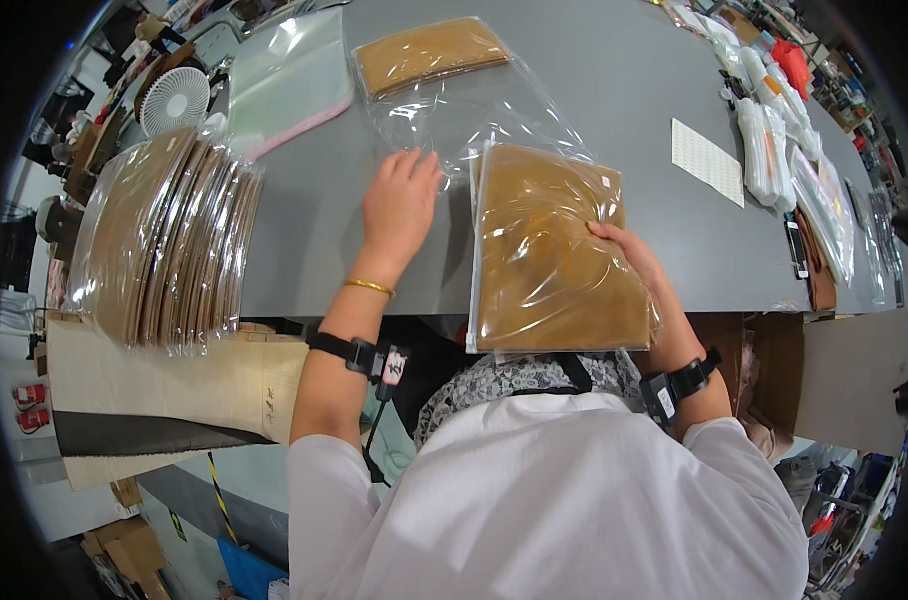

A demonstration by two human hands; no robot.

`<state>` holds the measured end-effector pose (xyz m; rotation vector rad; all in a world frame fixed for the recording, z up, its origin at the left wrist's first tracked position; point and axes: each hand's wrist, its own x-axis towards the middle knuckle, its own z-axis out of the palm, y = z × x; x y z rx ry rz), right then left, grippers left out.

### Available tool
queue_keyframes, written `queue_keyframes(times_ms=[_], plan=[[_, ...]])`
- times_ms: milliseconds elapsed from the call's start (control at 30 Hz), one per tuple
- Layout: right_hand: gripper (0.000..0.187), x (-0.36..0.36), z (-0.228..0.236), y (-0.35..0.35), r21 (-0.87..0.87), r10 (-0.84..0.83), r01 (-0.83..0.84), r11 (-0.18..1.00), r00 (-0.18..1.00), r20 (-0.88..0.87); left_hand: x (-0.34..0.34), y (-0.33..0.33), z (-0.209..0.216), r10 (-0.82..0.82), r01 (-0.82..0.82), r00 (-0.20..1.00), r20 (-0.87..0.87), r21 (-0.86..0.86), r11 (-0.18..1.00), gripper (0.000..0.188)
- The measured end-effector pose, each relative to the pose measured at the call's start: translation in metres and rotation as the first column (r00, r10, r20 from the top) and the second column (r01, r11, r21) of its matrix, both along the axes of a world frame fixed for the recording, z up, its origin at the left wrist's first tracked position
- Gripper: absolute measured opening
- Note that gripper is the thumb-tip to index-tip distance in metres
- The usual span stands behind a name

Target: The person repeatedly picks up stacks of brown paper sheets from a box, places them into clear plastic bags on a table, and seals the bags. The person stacks the sealed packages on the table.

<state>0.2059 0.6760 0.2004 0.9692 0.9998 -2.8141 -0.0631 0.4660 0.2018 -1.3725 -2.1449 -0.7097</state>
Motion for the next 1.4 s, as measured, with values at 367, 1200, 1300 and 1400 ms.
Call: queue_keyframes(times_ms=[367,1200,1300,1400], plan=[[0.029,0.022,0.041,-0.011,0.164,-0.195,0.195,0.967,0.981,-0.018,0.008,0.017,-0.01,-0.012,0.013,0.999,0.049,-0.017,1.0,0.026],[0.031,0.012,-0.027,0.013,-0.073,-0.35,0.35,0.934,0.937,0.017,0.027,-0.009,-0.012,0.213,-0.25,0.716,0.664,-0.041,0.967,0.021],[0.03,0.003,-0.025,0.006,-0.245,-0.331,0.334,0.91,0.942,0.055,0.017,-0.021,-0.011,-0.179,-0.354,-0.093,0.979,0.136,0.925,0.019],[0.031,-0.006,-0.013,-0.006,-0.442,-0.322,0.222,0.869,0.933,-0.163,0.017,-0.021,-0.014,-0.481,-0.418,-0.34,0.808,0.328,0.847,0.019]])
